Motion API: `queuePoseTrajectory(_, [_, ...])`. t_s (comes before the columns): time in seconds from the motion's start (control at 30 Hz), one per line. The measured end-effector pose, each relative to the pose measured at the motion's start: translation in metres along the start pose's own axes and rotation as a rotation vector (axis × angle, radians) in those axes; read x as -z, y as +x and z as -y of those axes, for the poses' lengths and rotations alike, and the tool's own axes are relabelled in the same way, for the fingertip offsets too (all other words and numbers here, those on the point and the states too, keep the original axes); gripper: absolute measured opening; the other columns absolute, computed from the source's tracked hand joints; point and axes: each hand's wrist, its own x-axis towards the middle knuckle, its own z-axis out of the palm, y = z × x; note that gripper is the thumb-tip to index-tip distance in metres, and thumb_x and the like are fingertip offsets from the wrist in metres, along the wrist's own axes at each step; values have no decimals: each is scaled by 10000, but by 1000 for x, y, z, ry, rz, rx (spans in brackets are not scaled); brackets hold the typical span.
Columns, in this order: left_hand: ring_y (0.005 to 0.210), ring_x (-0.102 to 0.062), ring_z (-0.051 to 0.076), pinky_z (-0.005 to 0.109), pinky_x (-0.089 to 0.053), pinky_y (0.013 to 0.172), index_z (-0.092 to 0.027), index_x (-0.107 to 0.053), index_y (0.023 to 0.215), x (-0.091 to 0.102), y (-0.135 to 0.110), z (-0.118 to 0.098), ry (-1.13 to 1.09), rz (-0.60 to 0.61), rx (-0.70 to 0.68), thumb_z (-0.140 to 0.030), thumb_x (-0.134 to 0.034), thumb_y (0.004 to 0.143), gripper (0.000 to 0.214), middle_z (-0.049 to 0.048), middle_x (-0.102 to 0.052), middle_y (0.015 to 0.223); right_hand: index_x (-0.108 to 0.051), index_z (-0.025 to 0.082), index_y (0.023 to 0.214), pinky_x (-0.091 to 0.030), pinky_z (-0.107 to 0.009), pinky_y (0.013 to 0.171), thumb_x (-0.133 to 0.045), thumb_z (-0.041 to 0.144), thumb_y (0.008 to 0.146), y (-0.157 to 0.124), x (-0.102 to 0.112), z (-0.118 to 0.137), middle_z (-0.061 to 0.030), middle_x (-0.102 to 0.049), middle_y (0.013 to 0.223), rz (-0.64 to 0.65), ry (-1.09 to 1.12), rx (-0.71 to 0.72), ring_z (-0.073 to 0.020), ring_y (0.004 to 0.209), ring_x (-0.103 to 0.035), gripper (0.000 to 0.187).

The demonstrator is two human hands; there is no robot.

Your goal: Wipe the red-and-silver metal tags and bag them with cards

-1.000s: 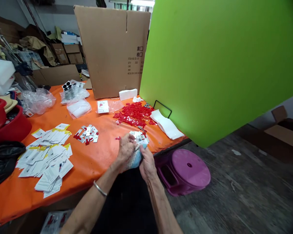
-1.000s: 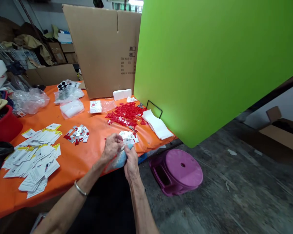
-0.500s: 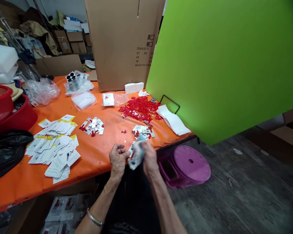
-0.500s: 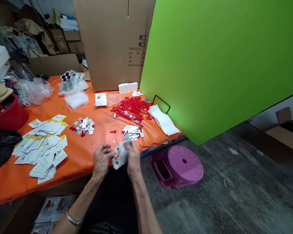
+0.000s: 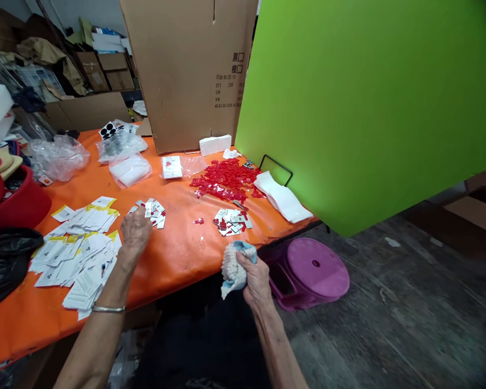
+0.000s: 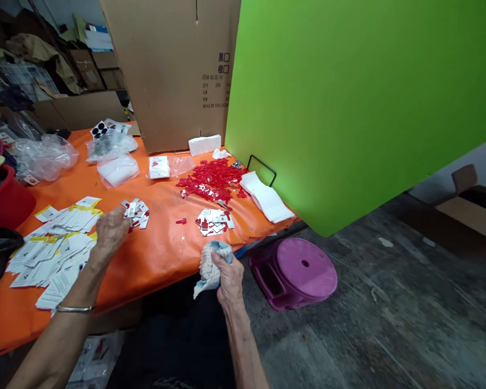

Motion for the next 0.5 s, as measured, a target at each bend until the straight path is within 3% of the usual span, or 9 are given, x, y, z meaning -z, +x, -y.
queuePoseTrajectory(0.1, [947, -551, 262, 371, -390, 877, -204, -566, 703, -48, -17, -29, -21, 169, -139, -91, -582, 601, 153, 77, -623, 845, -691, 137, 742, -518, -283, 580, -832, 220, 440, -8, 3, -14, -1, -689, 667, 19, -47, -41, -154, 574, -619, 344])
queuePoseTrajectory(0.23, [980, -522, 240, 331, -383, 873, -213, -590, 751, -127, -54, -80, -106, 527, -335, -66, -579, 617, 199, 72, -612, 911, -697, 138, 767, -507, -260, 585, -832, 220, 452, -12, 6, -13, 4, -690, 670, 55, -91, -36, -136, 576, -610, 353])
queuePoseTrajectory(0.27, [990, -514, 244, 337, -373, 882, -210, -587, 743, -142, -59, -90, -117, 563, -351, -56, -573, 617, 199, 75, -610, 915, -696, 141, 757, -503, -254, 579, -833, 223, 452, -12, 9, -10, 10, -685, 658, 52, -95, -27, -130, 567, -603, 344])
queuePoseTrajectory(0.37, [999, -501, 259, 359, -341, 902, -198, -566, 696, -169, -62, -104, -141, 607, -344, -26, -554, 597, 199, 79, -604, 891, -691, 154, 751, -495, -247, 569, -837, 230, 451, -9, 25, 2, 25, -678, 643, 6, -90, -1, -122, 555, -594, 342])
queuePoseTrajectory(0.5, [928, -523, 260, 350, -354, 848, -201, -535, 642, -177, -53, -105, -200, 595, -254, -40, -586, 559, 189, 50, -576, 752, -691, 157, 831, -508, -277, 618, -836, 254, 466, -6, 44, 11, 4, -699, 705, -25, -96, 17, -155, 618, -627, 405])
